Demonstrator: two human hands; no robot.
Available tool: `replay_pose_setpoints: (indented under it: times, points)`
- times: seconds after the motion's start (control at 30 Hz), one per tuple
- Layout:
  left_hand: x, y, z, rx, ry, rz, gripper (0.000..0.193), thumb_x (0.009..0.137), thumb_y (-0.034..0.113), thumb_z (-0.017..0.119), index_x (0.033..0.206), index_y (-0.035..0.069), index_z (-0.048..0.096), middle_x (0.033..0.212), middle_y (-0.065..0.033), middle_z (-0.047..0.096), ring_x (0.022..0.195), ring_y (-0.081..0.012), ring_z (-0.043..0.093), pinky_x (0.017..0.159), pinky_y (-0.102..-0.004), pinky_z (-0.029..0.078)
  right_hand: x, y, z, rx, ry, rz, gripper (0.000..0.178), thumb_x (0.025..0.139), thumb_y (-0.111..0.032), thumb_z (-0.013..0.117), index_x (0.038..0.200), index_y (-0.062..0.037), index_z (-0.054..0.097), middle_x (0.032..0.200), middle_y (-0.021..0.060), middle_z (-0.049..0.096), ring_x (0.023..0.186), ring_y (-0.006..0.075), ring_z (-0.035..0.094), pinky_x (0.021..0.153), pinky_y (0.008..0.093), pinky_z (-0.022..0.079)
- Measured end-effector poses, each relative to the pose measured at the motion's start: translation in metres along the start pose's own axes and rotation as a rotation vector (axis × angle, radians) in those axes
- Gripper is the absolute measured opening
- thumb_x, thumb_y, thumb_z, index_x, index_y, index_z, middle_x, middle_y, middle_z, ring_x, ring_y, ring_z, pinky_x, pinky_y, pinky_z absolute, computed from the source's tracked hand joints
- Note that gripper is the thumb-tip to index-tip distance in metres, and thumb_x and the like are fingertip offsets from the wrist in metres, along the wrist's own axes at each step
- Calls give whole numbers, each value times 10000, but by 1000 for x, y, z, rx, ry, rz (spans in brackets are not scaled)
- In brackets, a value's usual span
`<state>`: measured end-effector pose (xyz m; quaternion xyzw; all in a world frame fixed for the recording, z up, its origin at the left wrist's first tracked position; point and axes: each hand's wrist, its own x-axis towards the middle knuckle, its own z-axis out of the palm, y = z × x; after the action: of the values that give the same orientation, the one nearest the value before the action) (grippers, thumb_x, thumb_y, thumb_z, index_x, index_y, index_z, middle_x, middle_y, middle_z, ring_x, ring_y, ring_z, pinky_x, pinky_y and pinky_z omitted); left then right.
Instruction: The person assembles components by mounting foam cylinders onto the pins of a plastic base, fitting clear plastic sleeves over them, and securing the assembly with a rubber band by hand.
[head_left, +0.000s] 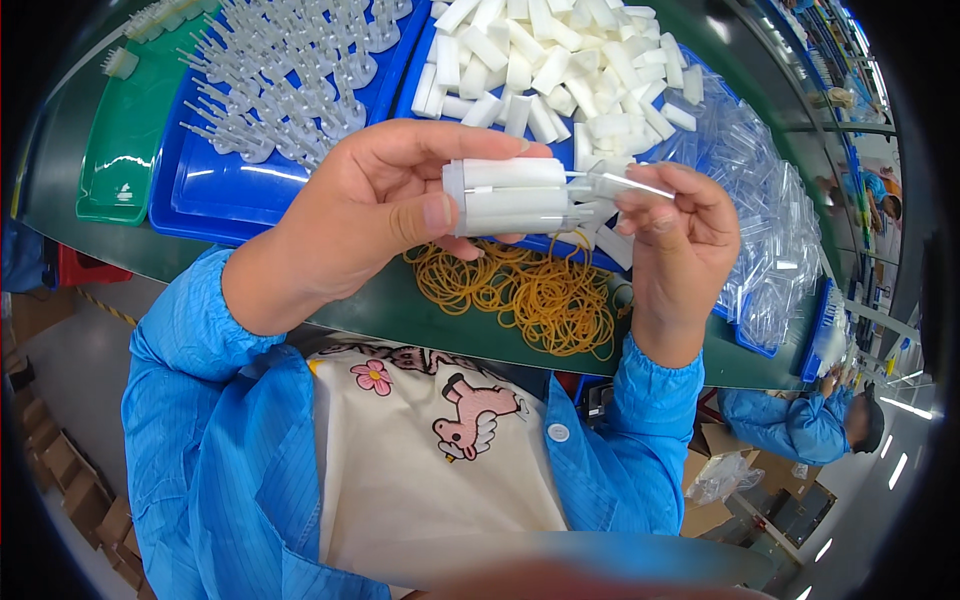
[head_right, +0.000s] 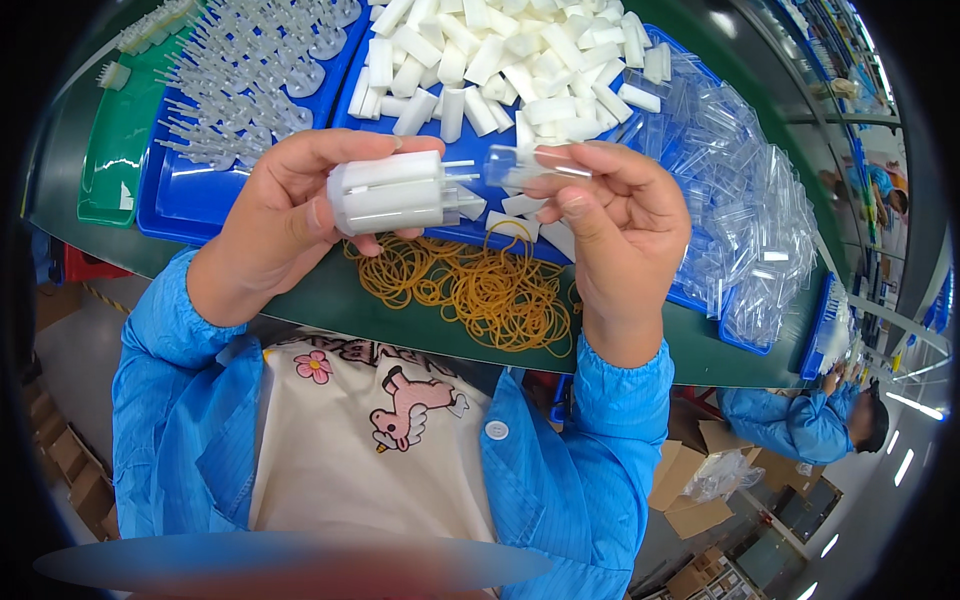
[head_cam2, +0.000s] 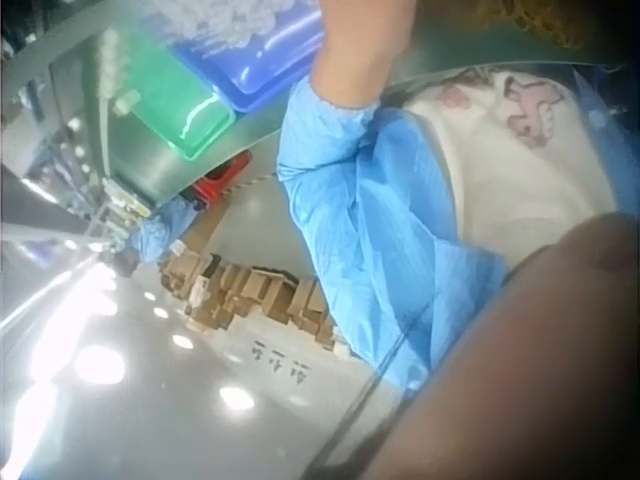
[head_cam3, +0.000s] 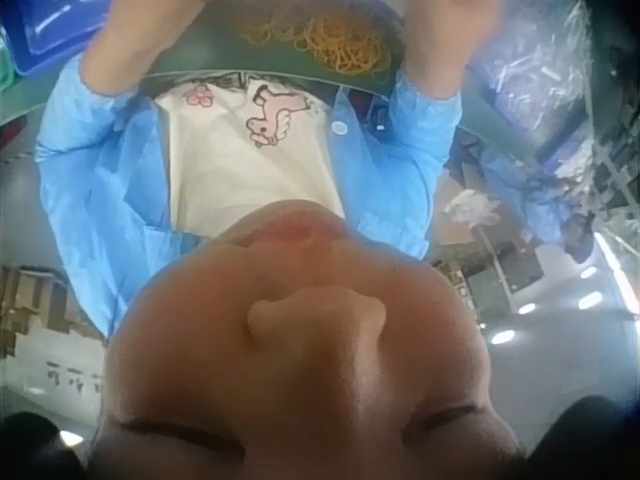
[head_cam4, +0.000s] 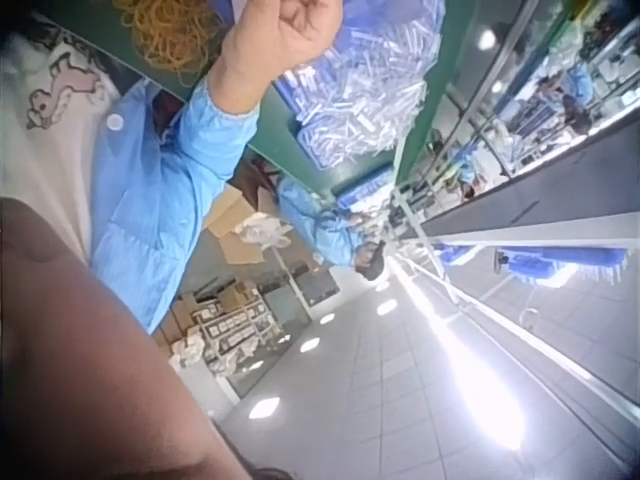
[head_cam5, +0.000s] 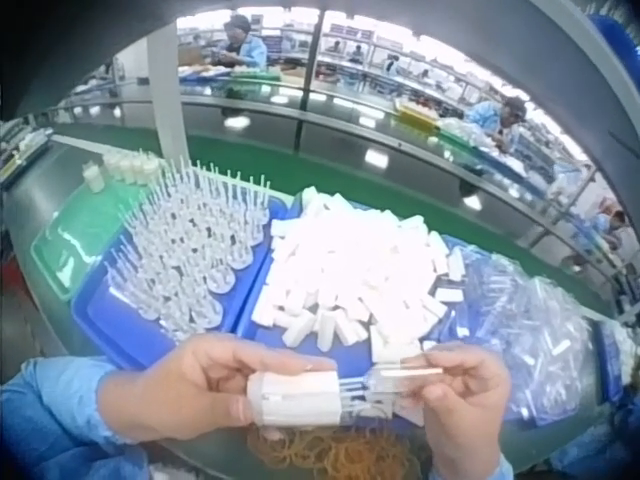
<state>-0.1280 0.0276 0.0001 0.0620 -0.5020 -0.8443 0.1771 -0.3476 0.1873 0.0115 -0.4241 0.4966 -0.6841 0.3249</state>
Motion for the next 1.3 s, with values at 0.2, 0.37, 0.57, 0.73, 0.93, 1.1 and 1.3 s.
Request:
replay_pose_setpoints:
  times: [0.2,0.37,0.57,0.73,0.93,1.1,1.3]
  points:
    - [1,0,0,3,-7,22,552,851,442,702,1274,117,557,1373,-223,515,1006,-265,668,744,-255,561,-3,0,3,1,-30,-79,288,883,-34,672,1141,38,567,1084,242,659,915,269,701,683,299,577]
    - [1,-1,1,15,-2,25,556,843,435,707,1281,123,564,1375,-224,513,1026,-266,661,758,-259,562,-5,3,6,28,14,-75,296,888,-44,671,1150,36,561,1091,244,654,922,275,699,677,301,583]
    - [1,-2,2,-6,-4,25,528,839,377,730,1282,133,580,1379,-216,512,1130,-269,620,778,-258,563,-6,0,11,47,-66,-59,283,876,-16,669,1136,37,570,1100,237,643,907,280,701,676,302,584]
    - [2,-3,1,-26,-10,16,509,810,329,766,1253,130,613,1377,-213,515,1166,-274,601,816,-266,565,-7,0,12,46,-108,-88,275,868,19,660,1128,39,573,1107,233,633,904,281,702,680,299,588]
    - [4,-6,0,-12,-34,55,475,806,286,775,1218,99,634,1358,-218,529,1194,-291,580,948,-342,524,-10,3,19,0,-70,-154,273,858,52,655,1119,40,576,1102,228,629,913,284,700,699,303,598]
    - [4,-5,1,31,-62,91,394,835,173,748,1189,44,637,1334,-219,548,1221,-298,557,1045,-403,453,-11,3,21,-74,-19,-178,263,864,60,641,1118,44,577,1091,223,631,912,280,701,704,303,601]
    - [3,-1,0,109,-81,82,336,840,73,706,1164,14,640,1315,-218,558,1220,-300,555,1037,-398,455,-7,2,15,-72,-53,-122,248,871,47,641,1112,47,582,1089,228,634,896,279,704,699,298,595]
